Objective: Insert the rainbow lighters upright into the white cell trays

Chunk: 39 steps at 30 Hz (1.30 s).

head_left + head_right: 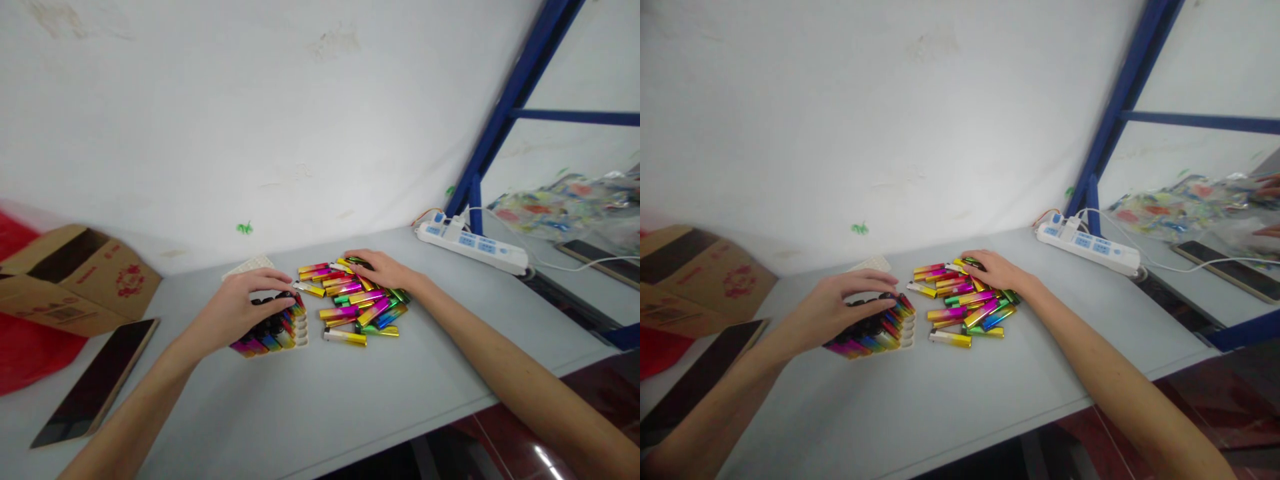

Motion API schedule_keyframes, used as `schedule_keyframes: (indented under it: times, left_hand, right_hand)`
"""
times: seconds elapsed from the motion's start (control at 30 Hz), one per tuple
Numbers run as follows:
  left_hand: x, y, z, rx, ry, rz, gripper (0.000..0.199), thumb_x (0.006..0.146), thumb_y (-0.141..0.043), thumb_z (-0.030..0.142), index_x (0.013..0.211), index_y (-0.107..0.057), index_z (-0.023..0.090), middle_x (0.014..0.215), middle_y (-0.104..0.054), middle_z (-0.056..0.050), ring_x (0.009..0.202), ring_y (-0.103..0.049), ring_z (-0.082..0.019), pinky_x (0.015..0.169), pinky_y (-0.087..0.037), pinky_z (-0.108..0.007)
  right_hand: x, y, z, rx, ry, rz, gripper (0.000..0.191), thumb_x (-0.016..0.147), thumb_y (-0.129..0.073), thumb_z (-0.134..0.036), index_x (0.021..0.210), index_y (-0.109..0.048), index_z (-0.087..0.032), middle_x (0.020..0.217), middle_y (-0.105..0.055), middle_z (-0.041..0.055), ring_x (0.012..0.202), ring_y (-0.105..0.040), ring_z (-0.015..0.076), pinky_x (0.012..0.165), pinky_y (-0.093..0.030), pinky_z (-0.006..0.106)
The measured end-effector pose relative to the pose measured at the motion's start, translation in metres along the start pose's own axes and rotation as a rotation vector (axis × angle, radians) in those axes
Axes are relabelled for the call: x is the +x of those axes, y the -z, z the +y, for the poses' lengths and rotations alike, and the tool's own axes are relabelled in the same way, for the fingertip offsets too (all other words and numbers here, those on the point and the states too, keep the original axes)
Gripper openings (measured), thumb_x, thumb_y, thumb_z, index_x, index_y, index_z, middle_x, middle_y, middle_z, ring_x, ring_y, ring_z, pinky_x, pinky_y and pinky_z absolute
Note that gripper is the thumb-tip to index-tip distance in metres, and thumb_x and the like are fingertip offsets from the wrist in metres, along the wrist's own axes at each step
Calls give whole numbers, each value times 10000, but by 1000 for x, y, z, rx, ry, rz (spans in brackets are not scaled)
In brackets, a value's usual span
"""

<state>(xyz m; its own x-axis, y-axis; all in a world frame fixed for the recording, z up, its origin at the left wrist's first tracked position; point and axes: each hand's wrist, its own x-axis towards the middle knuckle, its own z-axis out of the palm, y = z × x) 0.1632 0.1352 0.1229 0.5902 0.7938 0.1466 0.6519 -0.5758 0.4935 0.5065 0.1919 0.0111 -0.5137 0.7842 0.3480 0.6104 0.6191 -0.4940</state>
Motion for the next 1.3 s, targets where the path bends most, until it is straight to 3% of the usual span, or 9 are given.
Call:
schedule_keyframes:
  times: [0.37,0.67,0.83,0.9,1.03,1.1,1.2,1.3]
  left_hand:
    - [4,-16,10,2,33,-10,204,857,-716,445,893,-862,308,1169,-775,-43,1030,-722,-270,973,-544,-394]
    - [4,-15,10,59,52,-93,233,883,-667,433,905,-856,298,1204,-768,-38,1044,-721,-265,974,-538,-384]
    - [2,-16,9,20,-15,-110,353,923,-647,454,1221,-770,309,1296,-741,-30,1144,-692,-256,1036,-516,-382]
    - [5,-11,4,-25,-21,-88,418,937,-637,495,1298,-723,303,1296,-744,-29,1143,-694,-243,1033,-522,-365]
    - [24,2,-18,-117,29,-52,365,937,-607,509,1093,-796,239,1140,-793,-49,1002,-735,-219,932,-572,-320]
    - [39,4,-32,-54,41,-76,345,899,-634,486,1041,-810,227,1056,-804,-60,942,-736,-225,871,-580,-318]
    - [60,-3,-51,103,-67,-188,275,852,-670,414,986,-829,235,989,-796,-69,917,-718,-231,859,-547,-312]
    - [73,-16,-62,105,-141,-333,252,827,-684,333,1018,-826,252,1033,-769,-66,920,-701,-213,848,-524,-284]
  right_hand:
    - [-1,1,0,-2,-10,-6,490,1065,-440,-523,1419,-608,-229,1412,-668,118,1296,-633,309,1128,-482,507]
    - [0,2,-3,-11,-3,-16,492,1070,-431,-513,1412,-608,-207,1416,-662,133,1303,-628,311,1132,-478,514]
    - [0,1,-3,-8,1,-13,487,1072,-425,-513,1417,-602,-217,1416,-663,132,1304,-626,315,1127,-481,536]
    - [0,1,-3,-7,4,-17,490,1072,-424,-513,1421,-598,-215,1423,-658,135,1305,-625,315,1127,-481,538]
    - [1,1,-3,5,7,-18,496,1071,-425,-513,1419,-600,-206,1424,-655,140,1310,-620,311,1137,-473,528]
    - [1,1,-3,7,4,-12,492,1069,-431,-515,1413,-605,-209,1414,-662,138,1299,-626,310,1134,-475,528]
    - [1,1,-3,1,-1,-7,489,1068,-433,-515,1409,-609,-212,1401,-669,137,1276,-638,308,1122,-485,526]
    - [1,1,-4,-7,-6,-11,492,1071,-430,-512,1427,-590,-213,1403,-666,137,1275,-637,304,1119,-489,522]
